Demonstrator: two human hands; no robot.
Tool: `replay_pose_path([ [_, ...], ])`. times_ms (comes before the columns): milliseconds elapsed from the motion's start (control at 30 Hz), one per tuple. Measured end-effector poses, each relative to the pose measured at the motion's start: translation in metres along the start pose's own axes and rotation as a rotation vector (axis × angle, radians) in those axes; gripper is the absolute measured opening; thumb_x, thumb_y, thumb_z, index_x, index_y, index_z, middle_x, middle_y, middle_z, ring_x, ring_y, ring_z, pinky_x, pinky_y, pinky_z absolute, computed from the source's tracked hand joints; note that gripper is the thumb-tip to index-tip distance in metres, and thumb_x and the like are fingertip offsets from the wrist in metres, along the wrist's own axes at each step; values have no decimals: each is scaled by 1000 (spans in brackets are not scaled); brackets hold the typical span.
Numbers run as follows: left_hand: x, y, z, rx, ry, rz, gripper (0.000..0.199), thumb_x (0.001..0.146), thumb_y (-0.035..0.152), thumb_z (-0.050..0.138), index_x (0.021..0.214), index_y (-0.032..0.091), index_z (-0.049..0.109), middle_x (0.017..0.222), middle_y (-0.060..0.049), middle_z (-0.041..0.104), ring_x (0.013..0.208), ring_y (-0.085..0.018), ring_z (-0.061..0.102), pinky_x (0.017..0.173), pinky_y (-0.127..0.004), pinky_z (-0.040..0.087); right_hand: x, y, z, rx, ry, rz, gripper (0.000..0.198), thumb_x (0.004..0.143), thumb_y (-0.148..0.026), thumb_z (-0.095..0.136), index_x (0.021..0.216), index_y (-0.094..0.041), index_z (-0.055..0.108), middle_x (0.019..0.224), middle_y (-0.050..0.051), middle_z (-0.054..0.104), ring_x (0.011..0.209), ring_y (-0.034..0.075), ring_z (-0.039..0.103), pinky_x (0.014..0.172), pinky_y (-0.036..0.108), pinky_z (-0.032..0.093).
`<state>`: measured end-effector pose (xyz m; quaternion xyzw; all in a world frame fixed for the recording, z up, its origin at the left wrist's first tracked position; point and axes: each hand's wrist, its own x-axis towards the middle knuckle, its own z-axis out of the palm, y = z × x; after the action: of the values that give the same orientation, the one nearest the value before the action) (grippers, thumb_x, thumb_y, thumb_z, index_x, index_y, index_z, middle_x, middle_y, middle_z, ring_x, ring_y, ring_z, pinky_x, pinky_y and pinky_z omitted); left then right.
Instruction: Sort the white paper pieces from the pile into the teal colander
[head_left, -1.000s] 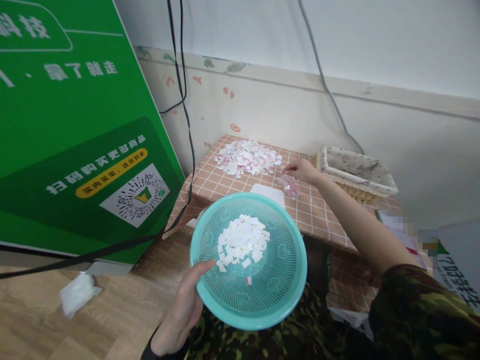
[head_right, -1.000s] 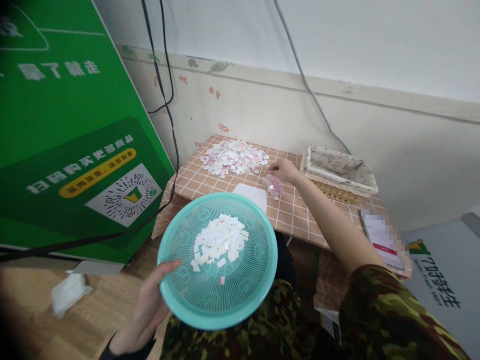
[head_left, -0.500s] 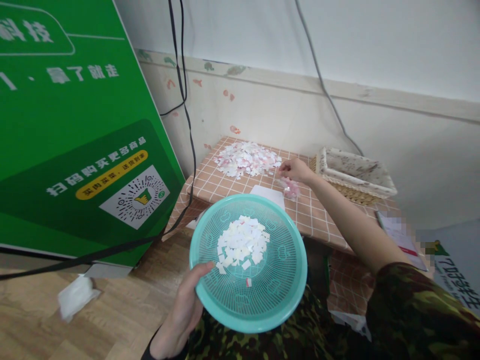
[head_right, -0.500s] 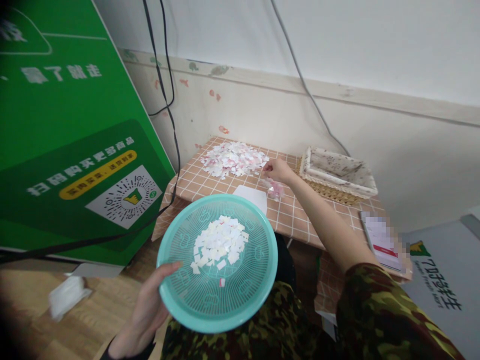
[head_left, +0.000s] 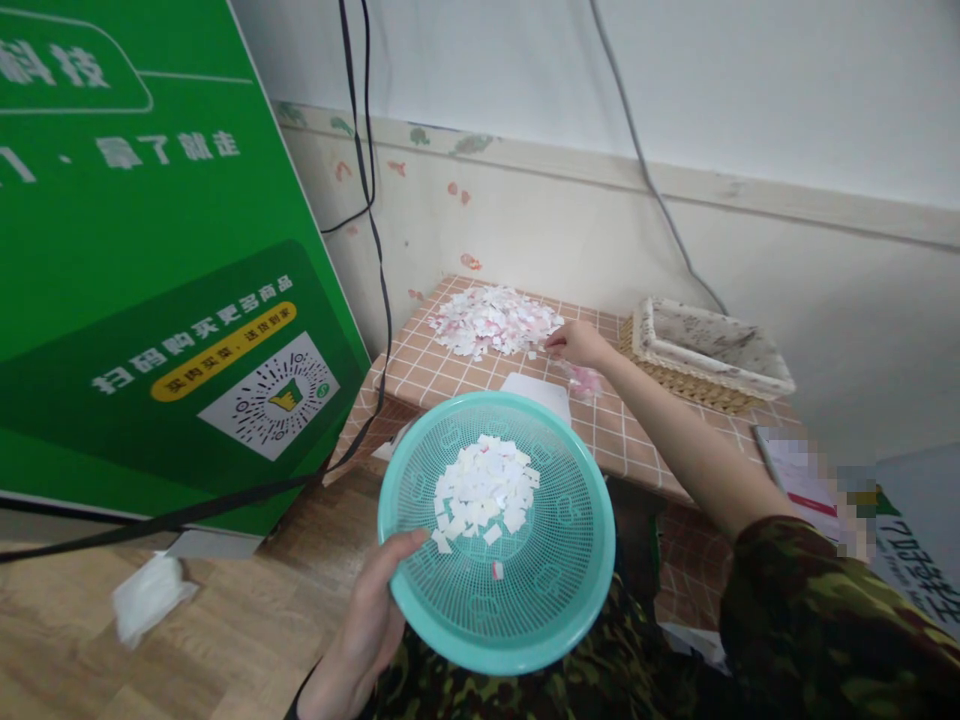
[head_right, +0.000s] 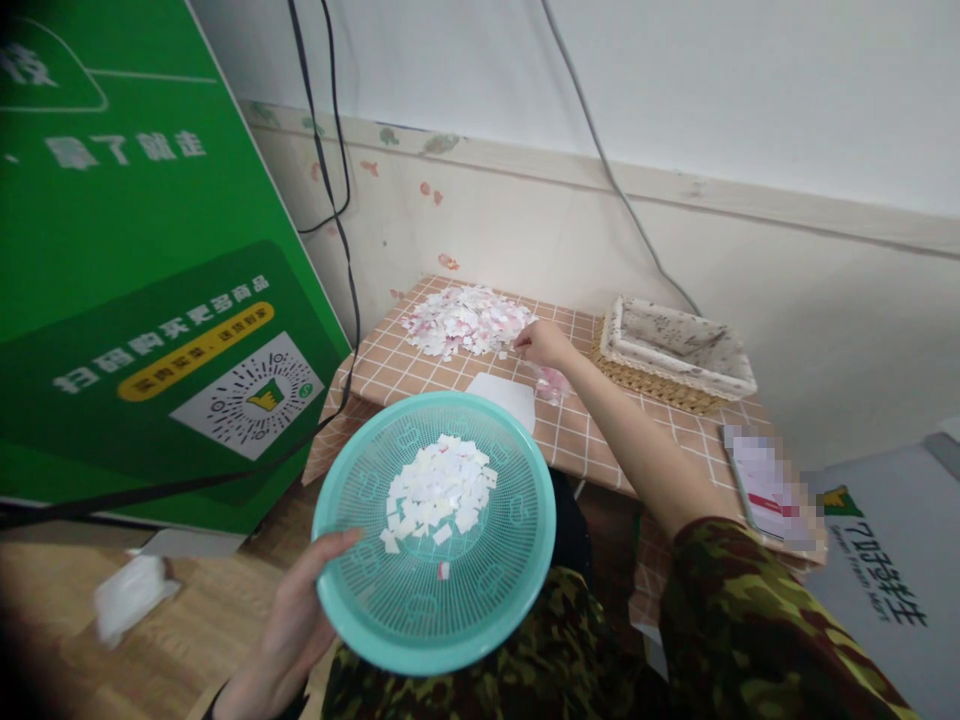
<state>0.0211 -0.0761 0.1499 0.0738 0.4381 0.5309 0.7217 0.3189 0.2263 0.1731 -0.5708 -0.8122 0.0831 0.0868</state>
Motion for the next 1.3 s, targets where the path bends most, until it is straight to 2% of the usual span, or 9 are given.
replay_pose_path([
  [100, 0, 0, 1, 1, 1, -7, 31, 69, 22, 66, 98, 11, 70, 92, -10, 73, 99, -31, 62, 93, -43, 43, -4, 2, -4, -193, -95, 30, 20, 67, -26, 62, 84, -22, 72, 82, 4, 70, 74, 18, 60, 63, 26, 40],
  [300, -1, 1, 1, 11, 0, -15, 30, 69, 22, 66, 96, 11, 71, 90, -10, 74, 100, -31, 62, 92, -43, 44, -7, 3, -2, -216, -159, 47, 17, 67, -17, 58, 78, -18, 71, 77, 6, 68, 69, 16, 58, 59, 25, 37],
  [500, -1, 0, 1, 11, 5, -10, 32, 68, 22, 66, 98, 11, 70, 88, -10, 74, 100, -32, 62, 93, -44, 44, -5, 13, -6, -137, -162, -7, 22, 72, -16, 57, 90, -17, 69, 84, 4, 68, 73, 13, 57, 61, 22, 36],
  [633, 1, 0, 1, 17, 13, -11, 35, 67, 23, 67, 100, 11, 69, 89, -10, 74, 98, -33, 62, 91, -44, 45, -4, 20, -12, -129, -168, -14, 18, 77, -19, 52, 81, -16, 69, 75, 4, 67, 65, 12, 54, 58, 22, 34],
  [867, 2, -1, -1, 6, -5, -22, 35, 69, 22, 65, 102, 11, 69, 92, -11, 73, 98, -32, 62, 92, -42, 44, -3, 20, -12, -162, -171, 13, 25, 80, -21, 45, 75, -13, 67, 71, 6, 66, 64, 14, 55, 57, 23, 33],
  [1000, 1, 0, -1, 3, -7, -25, 34, 70, 22, 64, 102, 11, 69, 94, -10, 73, 98, -32, 62, 92, -42, 44, -5, 15, -8, -184, -152, -10, 26, 81, -22, 44, 86, -11, 67, 81, 10, 67, 68, 15, 56, 59, 24, 34],
  [1167, -2, 1, 3, 24, -14, 1, 33, 71, 22, 64, 102, 11, 69, 98, -11, 72, 98, -32, 62, 92, -42, 44, -9, 14, -7, -145, -135, -46, 25, 76, -32, 55, 91, -21, 70, 86, 3, 69, 74, 15, 58, 63, 24, 36],
  [1300, -3, 1, 3, 36, -18, 17, 33, 72, 22, 63, 102, 11, 69, 97, -11, 72, 98, -32, 63, 92, -43, 44, -10, 13, -18, -199, -96, 14, 27, 69, -31, 64, 94, -26, 72, 84, 2, 70, 76, 19, 59, 64, 28, 38],
])
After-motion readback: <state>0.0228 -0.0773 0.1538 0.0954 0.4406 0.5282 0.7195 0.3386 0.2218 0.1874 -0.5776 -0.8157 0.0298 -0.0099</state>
